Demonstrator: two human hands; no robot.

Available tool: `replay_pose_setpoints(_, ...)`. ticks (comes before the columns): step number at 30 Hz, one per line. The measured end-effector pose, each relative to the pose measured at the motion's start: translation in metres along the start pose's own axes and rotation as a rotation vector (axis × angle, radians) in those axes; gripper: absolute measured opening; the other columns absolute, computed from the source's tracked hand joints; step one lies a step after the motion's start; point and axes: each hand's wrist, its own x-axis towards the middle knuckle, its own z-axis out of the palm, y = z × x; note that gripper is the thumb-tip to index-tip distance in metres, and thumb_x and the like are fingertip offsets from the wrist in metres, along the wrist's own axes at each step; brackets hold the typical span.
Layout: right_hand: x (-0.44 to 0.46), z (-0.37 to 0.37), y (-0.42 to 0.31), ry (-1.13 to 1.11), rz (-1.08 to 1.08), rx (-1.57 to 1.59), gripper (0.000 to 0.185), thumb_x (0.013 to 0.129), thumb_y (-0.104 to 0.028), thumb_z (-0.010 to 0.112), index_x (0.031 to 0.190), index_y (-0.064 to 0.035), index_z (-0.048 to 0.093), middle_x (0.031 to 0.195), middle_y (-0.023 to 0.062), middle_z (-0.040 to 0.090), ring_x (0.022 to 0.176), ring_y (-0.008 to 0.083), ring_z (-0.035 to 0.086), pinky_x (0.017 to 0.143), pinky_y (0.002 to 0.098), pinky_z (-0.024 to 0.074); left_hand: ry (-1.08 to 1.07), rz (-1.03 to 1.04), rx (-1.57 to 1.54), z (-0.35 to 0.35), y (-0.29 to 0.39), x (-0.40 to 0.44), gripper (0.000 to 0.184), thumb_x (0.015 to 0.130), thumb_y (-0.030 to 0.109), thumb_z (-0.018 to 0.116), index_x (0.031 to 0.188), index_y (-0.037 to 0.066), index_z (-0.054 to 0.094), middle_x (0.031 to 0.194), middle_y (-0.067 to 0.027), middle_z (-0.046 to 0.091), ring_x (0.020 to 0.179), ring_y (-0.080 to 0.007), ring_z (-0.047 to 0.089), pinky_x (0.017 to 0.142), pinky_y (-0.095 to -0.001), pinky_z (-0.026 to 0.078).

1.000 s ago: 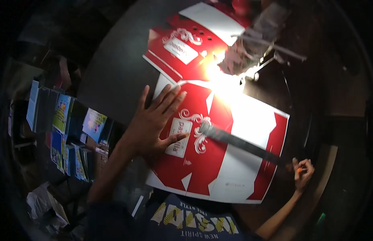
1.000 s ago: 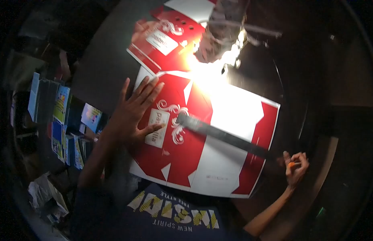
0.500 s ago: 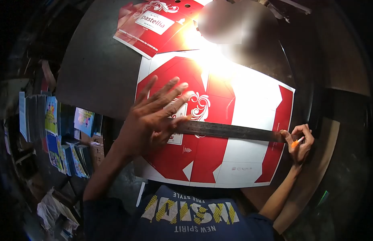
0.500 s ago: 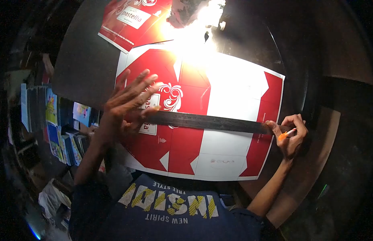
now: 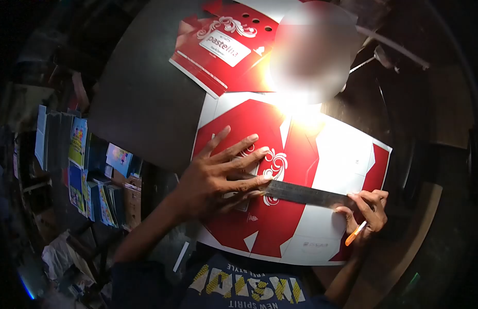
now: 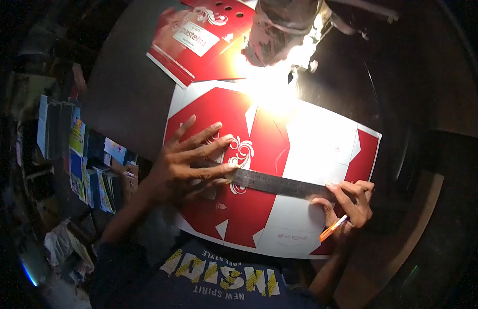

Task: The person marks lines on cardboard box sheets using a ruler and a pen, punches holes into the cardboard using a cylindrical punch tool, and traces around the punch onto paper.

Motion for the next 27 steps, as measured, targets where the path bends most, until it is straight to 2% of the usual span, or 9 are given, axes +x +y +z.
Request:
replay_pose_setpoints(2, 0.001, 0.002, 0.001, -0.002, -0.006, -0.021, 0.041, 0.065, -0.027, 0.090, 0.096, -0.0039, 0.076, 0.089, 0.0052, 0.065, 0.084, 0.0240, 0.055, 0.072, 0.0358, 0.0438, -0.007, -0.017, 0.013, 0.000, 0.001, 0.002, 0.033, 0.089, 0.035, 0.072, 0.121, 0.029, 0.071, 0.146, -0.0036, 0.055, 0.142, -0.0256, 0.044, 0.123, -0.0538, 0.016)
replay_pose_setpoints(6, -0.004, 0.004, -0.005, 0.034, 0.009, -0.038, 0.037, 0.068, -0.026, 0.089, 0.096, -0.0051, 0.078, 0.090, 0.0038, 0.069, 0.084, 0.0218, 0.056, 0.074, 0.0350, 0.0433, 0.003, -0.038, 0.003, 0.002, 0.003, 0.002, 0.033, 0.089, 0.033, 0.072, 0.122, 0.029, 0.071, 0.143, -0.0029, 0.058, 0.142, -0.0251, 0.044, 0.124, -0.0539, 0.014)
replay_pose_setpoints(12, -0.006, 0.005, 0.003, 0.054, -0.013, -0.079, 0.037, 0.073, -0.033, 0.087, 0.096, -0.0061, 0.079, 0.092, 0.0024, 0.074, 0.086, 0.0170, 0.060, 0.076, 0.0322, 0.0416, -0.008, -0.096, 0.017, 0.001, 0.007, 0.004, 0.025, 0.085, 0.031, 0.076, 0.109, 0.030, 0.076, 0.138, -0.0043, 0.062, 0.140, -0.0272, 0.046, 0.124, -0.0541, 0.019)
replay_pose_setpoints(13, -0.006, 0.006, 0.005, 0.049, -0.010, -0.076, 0.037, 0.073, -0.033, 0.087, 0.096, -0.0061, 0.079, 0.092, 0.0024, 0.074, 0.086, 0.0170, 0.060, 0.076, 0.0322, 0.0416, -0.011, -0.102, 0.019, 0.001, 0.007, 0.004, 0.024, 0.084, 0.032, 0.077, 0.108, 0.030, 0.076, 0.138, -0.0041, 0.062, 0.141, -0.0275, 0.046, 0.124, -0.0539, 0.019)
replay_pose_setpoints(15, -0.006, 0.007, 0.009, 0.076, -0.092, -0.058, 0.035, 0.070, -0.023, 0.087, 0.096, -0.0013, 0.078, 0.092, 0.0073, 0.073, 0.082, 0.0226, 0.056, 0.072, 0.0323, 0.0419, 0.001, -0.116, 0.011, 0.002, 0.008, 0.006, 0.024, 0.083, 0.033, 0.077, 0.107, 0.030, 0.077, 0.138, -0.0044, 0.063, 0.140, -0.0280, 0.046, 0.124, -0.0532, 0.019)
replay_pose_setpoints(17, -0.006, 0.006, 0.007, 0.048, -0.080, -0.075, 0.035, 0.072, -0.025, 0.086, 0.096, -0.0008, 0.078, 0.091, 0.0080, 0.073, 0.082, 0.0222, 0.057, 0.072, 0.0317, 0.0414, 0.013, -0.131, -0.001, 0.003, 0.009, 0.007, 0.024, 0.083, 0.034, 0.078, 0.106, 0.030, 0.077, 0.137, -0.0048, 0.063, 0.140, -0.0285, 0.046, 0.124, -0.0524, 0.019)
replay_pose_setpoints(19, -0.008, 0.006, 0.007, 0.073, -0.016, -0.099, 0.037, 0.072, -0.036, 0.086, 0.096, -0.0079, 0.079, 0.090, -0.0005, 0.075, 0.083, 0.0149, 0.060, 0.077, 0.0316, 0.0397, 0.022, -0.141, 0.023, 0.003, 0.010, 0.008, 0.024, 0.081, 0.034, 0.079, 0.105, 0.030, 0.078, 0.135, -0.0060, 0.065, 0.138, -0.0295, 0.048, 0.124, -0.0507, 0.020)
replay_pose_setpoints(20, -0.008, 0.007, 0.007, 0.079, -0.014, -0.099, 0.037, 0.072, -0.037, 0.086, 0.095, -0.0086, 0.080, 0.090, -0.0015, 0.074, 0.083, 0.0149, 0.060, 0.076, 0.0318, 0.0398, 0.018, -0.146, 0.019, 0.003, 0.010, 0.008, 0.024, 0.081, 0.034, 0.079, 0.105, 0.030, 0.078, 0.135, -0.0060, 0.065, 0.138, -0.0295, 0.048, 0.124, -0.0507, 0.020)
replay_pose_setpoints(27, -0.007, 0.006, 0.009, 0.071, -0.032, -0.112, 0.036, 0.071, -0.037, 0.085, 0.094, -0.0092, 0.080, 0.091, -0.0013, 0.075, 0.084, 0.0149, 0.060, 0.077, 0.0322, 0.0398, 0.030, -0.151, 0.024, 0.003, 0.011, 0.010, 0.027, 0.077, 0.034, 0.081, 0.104, 0.030, 0.078, 0.131, -0.0067, 0.067, 0.136, -0.0309, 0.051, 0.123, -0.0505, 0.022)
